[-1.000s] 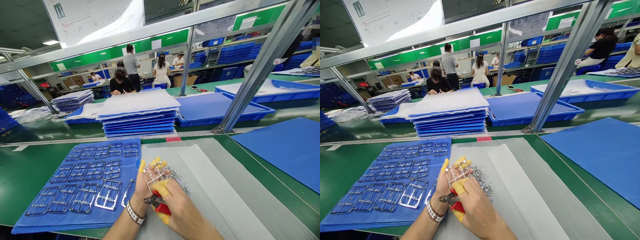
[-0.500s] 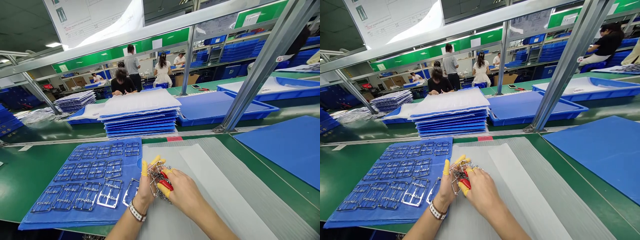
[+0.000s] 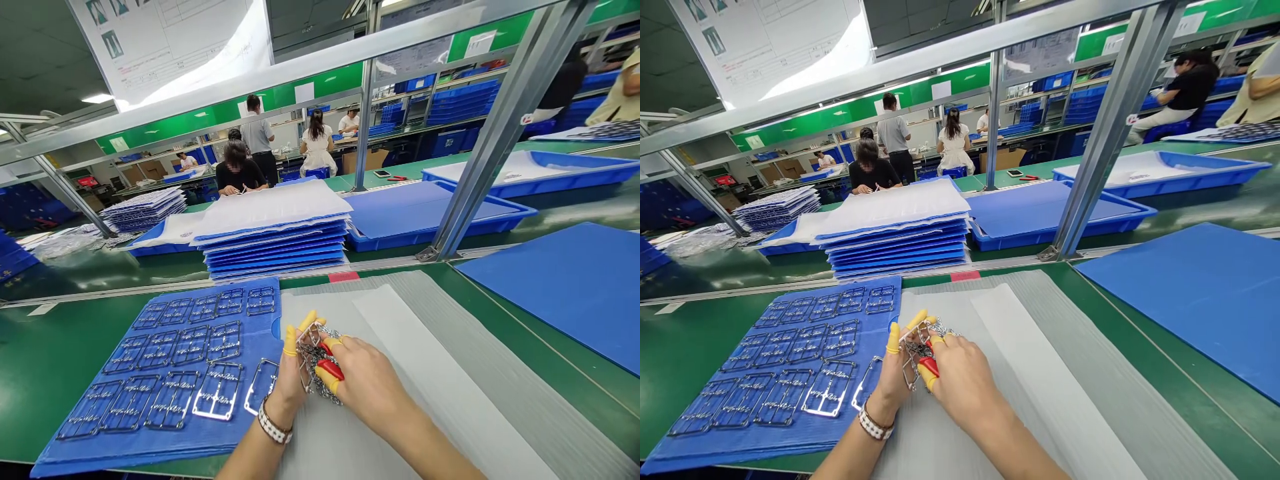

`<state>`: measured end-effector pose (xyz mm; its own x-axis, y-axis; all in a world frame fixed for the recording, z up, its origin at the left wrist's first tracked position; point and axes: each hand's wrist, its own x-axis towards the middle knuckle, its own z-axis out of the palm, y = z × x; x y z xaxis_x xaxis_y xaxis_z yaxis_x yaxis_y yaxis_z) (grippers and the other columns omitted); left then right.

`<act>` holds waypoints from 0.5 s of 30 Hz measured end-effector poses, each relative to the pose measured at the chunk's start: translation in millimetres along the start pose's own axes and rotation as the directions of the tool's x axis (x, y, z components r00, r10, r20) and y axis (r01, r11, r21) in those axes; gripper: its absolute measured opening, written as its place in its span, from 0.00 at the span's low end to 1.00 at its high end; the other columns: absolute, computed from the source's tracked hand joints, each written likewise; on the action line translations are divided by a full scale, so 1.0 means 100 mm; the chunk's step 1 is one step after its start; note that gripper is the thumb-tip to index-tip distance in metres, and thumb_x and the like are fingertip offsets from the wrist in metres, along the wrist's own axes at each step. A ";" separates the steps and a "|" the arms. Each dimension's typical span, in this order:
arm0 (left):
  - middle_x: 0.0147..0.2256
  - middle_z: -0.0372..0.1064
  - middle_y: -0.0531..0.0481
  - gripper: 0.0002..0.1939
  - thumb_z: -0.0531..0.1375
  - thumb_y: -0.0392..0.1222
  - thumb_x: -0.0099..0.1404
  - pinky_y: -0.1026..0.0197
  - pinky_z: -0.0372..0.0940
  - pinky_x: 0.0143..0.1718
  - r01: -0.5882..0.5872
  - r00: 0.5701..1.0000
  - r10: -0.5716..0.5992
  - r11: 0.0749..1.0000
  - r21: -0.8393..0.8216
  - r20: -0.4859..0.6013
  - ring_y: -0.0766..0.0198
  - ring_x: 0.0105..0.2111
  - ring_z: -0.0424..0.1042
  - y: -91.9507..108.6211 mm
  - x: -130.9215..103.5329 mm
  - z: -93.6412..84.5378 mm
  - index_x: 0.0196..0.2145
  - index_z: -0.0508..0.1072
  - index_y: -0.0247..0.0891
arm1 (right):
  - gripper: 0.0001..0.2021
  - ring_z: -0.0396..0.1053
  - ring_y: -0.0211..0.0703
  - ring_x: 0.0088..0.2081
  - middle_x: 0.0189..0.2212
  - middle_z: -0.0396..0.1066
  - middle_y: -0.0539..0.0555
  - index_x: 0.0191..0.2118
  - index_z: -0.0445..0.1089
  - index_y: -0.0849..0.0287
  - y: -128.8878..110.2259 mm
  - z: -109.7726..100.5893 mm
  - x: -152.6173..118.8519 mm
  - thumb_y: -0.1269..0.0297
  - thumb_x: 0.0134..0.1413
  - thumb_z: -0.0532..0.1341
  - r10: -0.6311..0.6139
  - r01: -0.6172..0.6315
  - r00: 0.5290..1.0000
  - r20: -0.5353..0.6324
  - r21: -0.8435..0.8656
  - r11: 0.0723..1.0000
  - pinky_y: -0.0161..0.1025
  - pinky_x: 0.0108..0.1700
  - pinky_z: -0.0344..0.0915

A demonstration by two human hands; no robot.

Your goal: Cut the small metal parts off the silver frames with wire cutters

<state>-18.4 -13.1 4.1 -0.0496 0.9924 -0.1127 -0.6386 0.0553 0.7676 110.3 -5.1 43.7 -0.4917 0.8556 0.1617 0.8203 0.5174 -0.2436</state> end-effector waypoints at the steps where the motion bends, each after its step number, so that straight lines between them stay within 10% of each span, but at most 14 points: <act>1: 0.44 0.73 0.42 0.29 0.50 0.61 0.63 0.50 0.58 0.51 0.002 1.000 -0.002 1.000 0.000 -0.006 0.53 0.44 0.70 0.00 0.00 0.00 0.50 0.72 0.38 | 0.15 0.70 0.47 0.34 0.32 0.73 0.57 0.45 0.71 0.59 -0.01 0.01 0.00 0.62 0.52 0.58 -0.007 0.006 1.000 -0.019 -0.018 1.000 0.41 0.36 0.62; 15: 0.48 0.70 0.39 0.33 0.48 0.63 0.62 0.51 0.58 0.53 0.112 0.993 -0.105 0.983 -0.143 0.051 0.51 0.52 0.66 0.02 0.05 -0.05 0.52 0.69 0.35 | 0.10 0.70 0.50 0.35 0.32 0.72 0.57 0.38 0.70 0.59 0.22 0.03 0.09 0.60 0.54 0.56 0.089 -0.086 0.996 0.028 -0.094 0.992 0.42 0.35 0.59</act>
<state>-23.7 -8.9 1.7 0.0575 0.9854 -0.1603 -0.7435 0.1494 0.6518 123.3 13.6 37.0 -0.4250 0.8982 0.1123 0.8832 0.4387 -0.1661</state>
